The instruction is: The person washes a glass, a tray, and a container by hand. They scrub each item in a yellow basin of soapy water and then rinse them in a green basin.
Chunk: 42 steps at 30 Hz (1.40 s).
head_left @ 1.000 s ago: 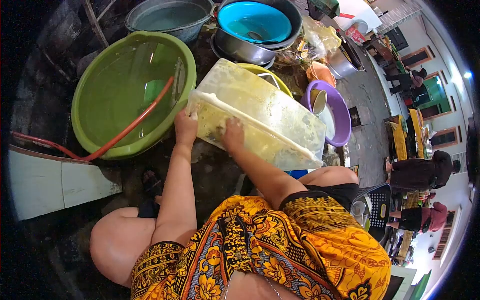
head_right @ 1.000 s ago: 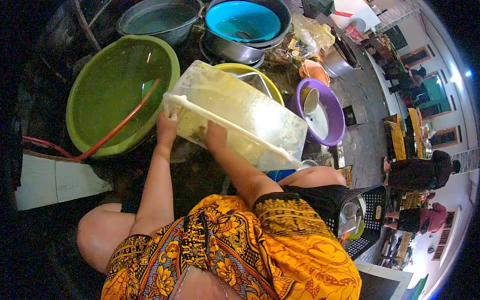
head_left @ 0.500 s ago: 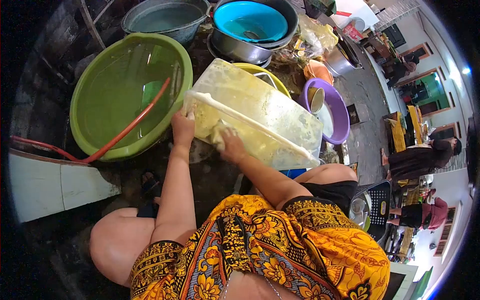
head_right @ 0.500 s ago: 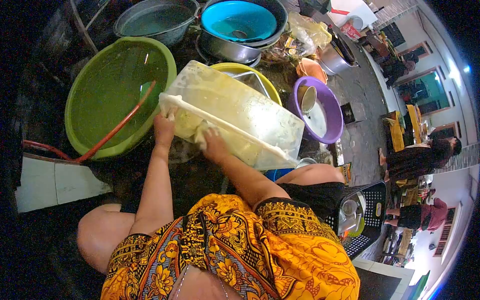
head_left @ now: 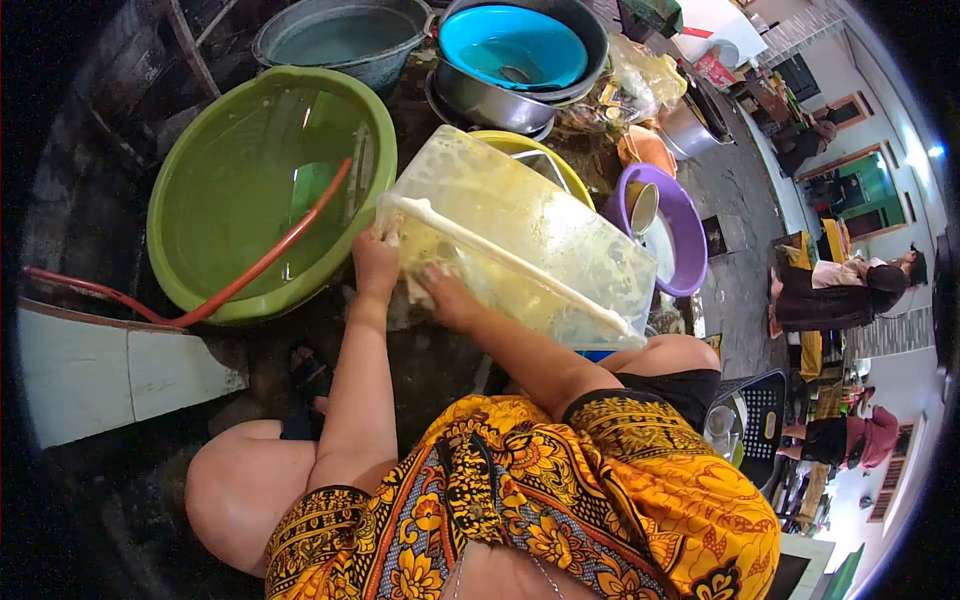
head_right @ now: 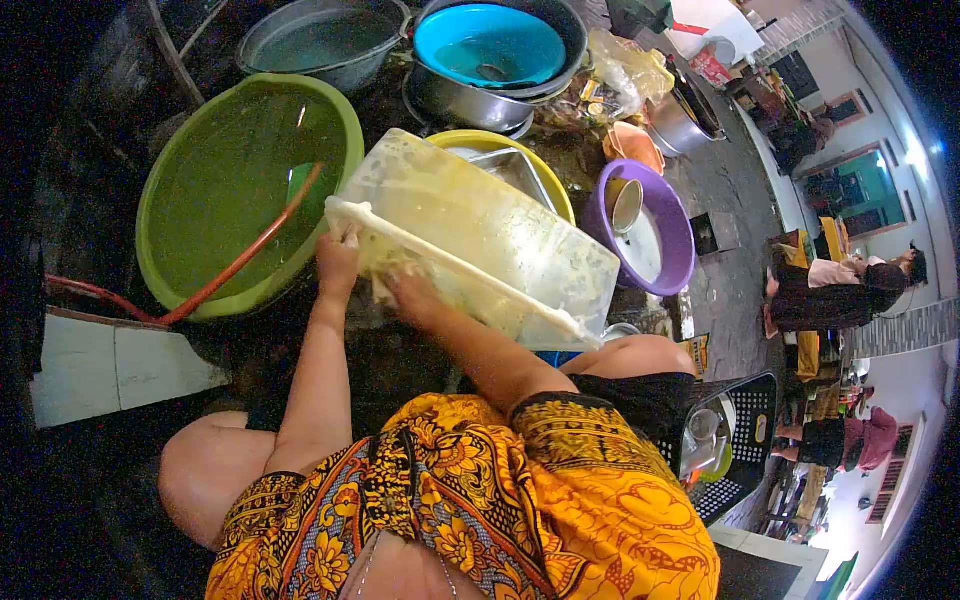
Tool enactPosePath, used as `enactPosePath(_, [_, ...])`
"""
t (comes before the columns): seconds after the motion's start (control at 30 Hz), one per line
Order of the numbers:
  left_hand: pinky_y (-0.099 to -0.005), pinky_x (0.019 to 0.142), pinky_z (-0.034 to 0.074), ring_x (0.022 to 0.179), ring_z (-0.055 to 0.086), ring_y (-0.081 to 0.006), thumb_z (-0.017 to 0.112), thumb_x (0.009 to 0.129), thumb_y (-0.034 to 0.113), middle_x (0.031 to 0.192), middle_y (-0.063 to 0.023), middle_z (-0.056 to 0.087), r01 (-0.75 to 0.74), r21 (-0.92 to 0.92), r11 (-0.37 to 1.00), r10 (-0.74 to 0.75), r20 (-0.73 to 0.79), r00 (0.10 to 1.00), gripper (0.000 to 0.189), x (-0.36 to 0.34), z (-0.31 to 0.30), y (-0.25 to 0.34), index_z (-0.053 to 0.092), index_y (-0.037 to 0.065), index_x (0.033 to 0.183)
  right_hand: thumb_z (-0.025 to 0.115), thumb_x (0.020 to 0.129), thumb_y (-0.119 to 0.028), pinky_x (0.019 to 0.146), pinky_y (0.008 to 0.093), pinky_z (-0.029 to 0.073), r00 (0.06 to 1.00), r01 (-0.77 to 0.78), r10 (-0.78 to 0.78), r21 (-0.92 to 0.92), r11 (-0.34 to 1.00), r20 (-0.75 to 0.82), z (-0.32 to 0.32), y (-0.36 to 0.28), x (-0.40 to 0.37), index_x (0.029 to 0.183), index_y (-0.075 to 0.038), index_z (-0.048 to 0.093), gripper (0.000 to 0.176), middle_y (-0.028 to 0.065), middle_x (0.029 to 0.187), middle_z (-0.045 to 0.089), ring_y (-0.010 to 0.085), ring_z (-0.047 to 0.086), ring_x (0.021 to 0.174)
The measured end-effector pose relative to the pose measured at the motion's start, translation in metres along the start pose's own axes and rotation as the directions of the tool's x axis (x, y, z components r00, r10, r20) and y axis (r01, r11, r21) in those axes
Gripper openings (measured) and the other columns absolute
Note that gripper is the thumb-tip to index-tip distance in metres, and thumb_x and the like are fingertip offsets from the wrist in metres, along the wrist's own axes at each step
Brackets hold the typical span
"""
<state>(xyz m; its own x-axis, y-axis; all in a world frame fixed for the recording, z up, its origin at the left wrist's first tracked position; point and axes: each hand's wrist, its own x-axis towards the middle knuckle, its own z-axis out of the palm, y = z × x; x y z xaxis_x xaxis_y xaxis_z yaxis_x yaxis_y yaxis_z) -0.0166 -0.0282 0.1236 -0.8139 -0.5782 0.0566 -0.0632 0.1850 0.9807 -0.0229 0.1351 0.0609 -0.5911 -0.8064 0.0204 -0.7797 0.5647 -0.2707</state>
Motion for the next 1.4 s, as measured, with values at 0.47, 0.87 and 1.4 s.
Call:
enactPosePath(0.47, [-0.0387,0.071,0.046,0.083,0.060,-0.0381,0.059,0.082,0.016,0.087,-0.0232,0.063,-0.065,0.058,0.996,0.067,-0.030,0.997,0.023,0.004,0.003,-0.009,0.063,-0.003,0.095,0.056,0.078,-0.022,0.097,0.0493,0.031,0.939,-0.308,0.308,0.022,0.951,-0.150,0.022,-0.007,0.042,0.126,-0.004,0.040,0.054,0.0252,0.126,0.041,0.0414,0.040,0.116])
enactPosePath(0.87, [-0.0385,0.071,0.046,0.083,0.061,-0.0380,0.060,0.081,0.016,0.085,-0.0239,0.063,-0.195,0.110,0.974,0.208,-0.117,0.971,0.024,0.000,0.006,-0.001,0.062,-0.004,0.094,0.052,0.082,-0.040,0.100,0.0489,0.026,0.596,-0.788,0.786,0.067,0.612,-0.164,-0.011,0.041,-0.093,0.131,-0.005,0.033,0.063,0.0213,0.129,0.037,0.0377,0.031,0.123])
enactPosePath(1.4, [-0.0365,0.072,0.046,0.086,0.063,-0.0307,0.062,0.082,0.019,0.092,-0.0211,0.065,-0.171,0.068,0.983,0.176,-0.069,0.982,0.029,0.006,0.008,-0.022,0.061,-0.006,0.097,0.054,0.079,-0.016,0.102,0.0461,0.028,0.980,-0.182,0.194,0.186,0.966,-0.046,0.007,-0.011,-0.008,0.126,-0.006,0.038,0.051,0.0252,0.129,0.035,0.0419,0.034,0.121])
